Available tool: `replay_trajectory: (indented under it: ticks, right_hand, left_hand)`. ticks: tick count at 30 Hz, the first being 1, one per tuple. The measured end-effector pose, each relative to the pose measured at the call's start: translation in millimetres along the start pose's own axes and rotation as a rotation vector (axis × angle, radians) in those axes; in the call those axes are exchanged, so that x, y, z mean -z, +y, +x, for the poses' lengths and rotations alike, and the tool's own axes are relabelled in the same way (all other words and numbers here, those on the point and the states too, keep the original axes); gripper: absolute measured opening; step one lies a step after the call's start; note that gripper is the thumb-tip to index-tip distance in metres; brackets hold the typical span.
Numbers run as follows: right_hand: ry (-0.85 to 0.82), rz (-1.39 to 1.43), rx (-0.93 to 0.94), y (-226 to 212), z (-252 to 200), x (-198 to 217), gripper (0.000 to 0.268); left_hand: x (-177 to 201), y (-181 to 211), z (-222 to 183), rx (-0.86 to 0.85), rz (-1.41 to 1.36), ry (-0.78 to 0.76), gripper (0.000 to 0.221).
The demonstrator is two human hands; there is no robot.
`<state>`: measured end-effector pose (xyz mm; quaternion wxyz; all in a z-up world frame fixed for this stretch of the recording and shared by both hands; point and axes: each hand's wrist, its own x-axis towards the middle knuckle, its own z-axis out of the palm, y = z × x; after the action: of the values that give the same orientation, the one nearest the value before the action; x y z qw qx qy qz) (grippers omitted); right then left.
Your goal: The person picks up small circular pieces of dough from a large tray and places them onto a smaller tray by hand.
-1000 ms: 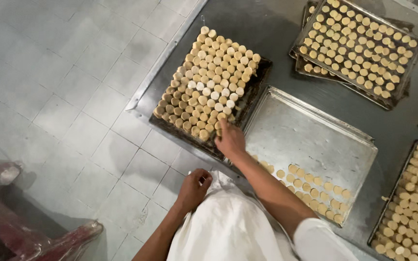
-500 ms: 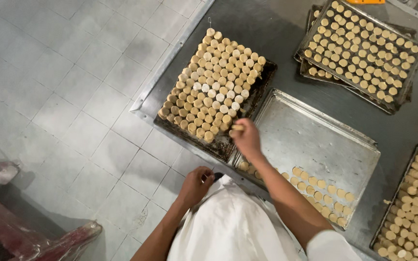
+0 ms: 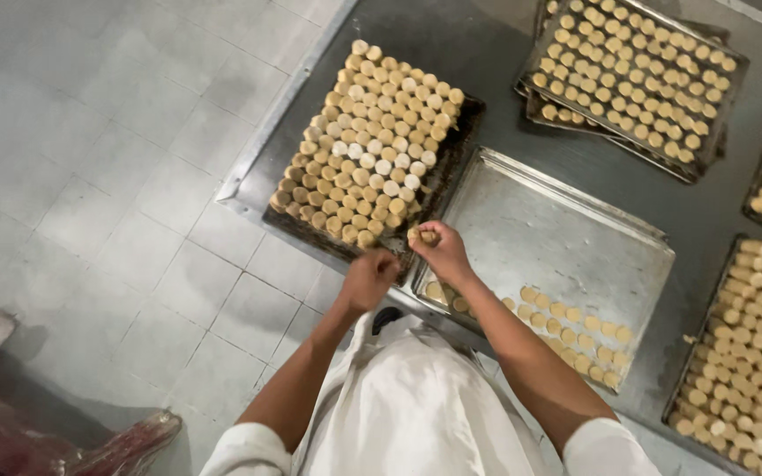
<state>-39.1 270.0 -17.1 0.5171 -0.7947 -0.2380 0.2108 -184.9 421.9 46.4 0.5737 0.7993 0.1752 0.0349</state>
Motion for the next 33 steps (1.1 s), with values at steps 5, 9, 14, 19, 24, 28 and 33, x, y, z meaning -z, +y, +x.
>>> replay_trajectory:
  ticks: [5,9,14,19,24,28,33]
  right_hand:
    - [-0.07,0.514,-0.262,-1.3,-30.1,24.9,0.021]
    - [0.004,0.479,-0.32,-8.6,-45.4,41.8,0.022]
    - [0.035,0.592,-0.436,10.8,-67.2,62.8,0.008]
    - [0.147,0.71,-0.549,37.7,-84.9,88.7,0.005]
    - [0.172,0.726,-0.56,57.7,-95.5,92.2,0.006]
    - [0.155,0.594,-0.527,66.5,-88.9,84.7,0.009]
    - [0.157,0.625,-0.473,64.5,-90.5,81.9,0.009]
  left_hand:
    - [-25.0,20.7,26.2,-0.053,-0.06,0.049,0.02]
    - [-42.2,31.4,37.1,-0.106,-0.042,-0.034,0.017]
    - [-64.4,21.6,48.4,-0.115,0.05,-0.166,0.014]
    - [-80.2,5.1,72.9,-0.149,0.369,-0.093,0.01]
    - [-98.5,8.2,75.6,-0.214,0.507,-0.156,0.015]
    - [-105.5,16.9,64.1,-0.248,0.641,-0.121,0.022]
    - [-122.2,21.7,68.0,-0.103,0.254,-0.326,0.015]
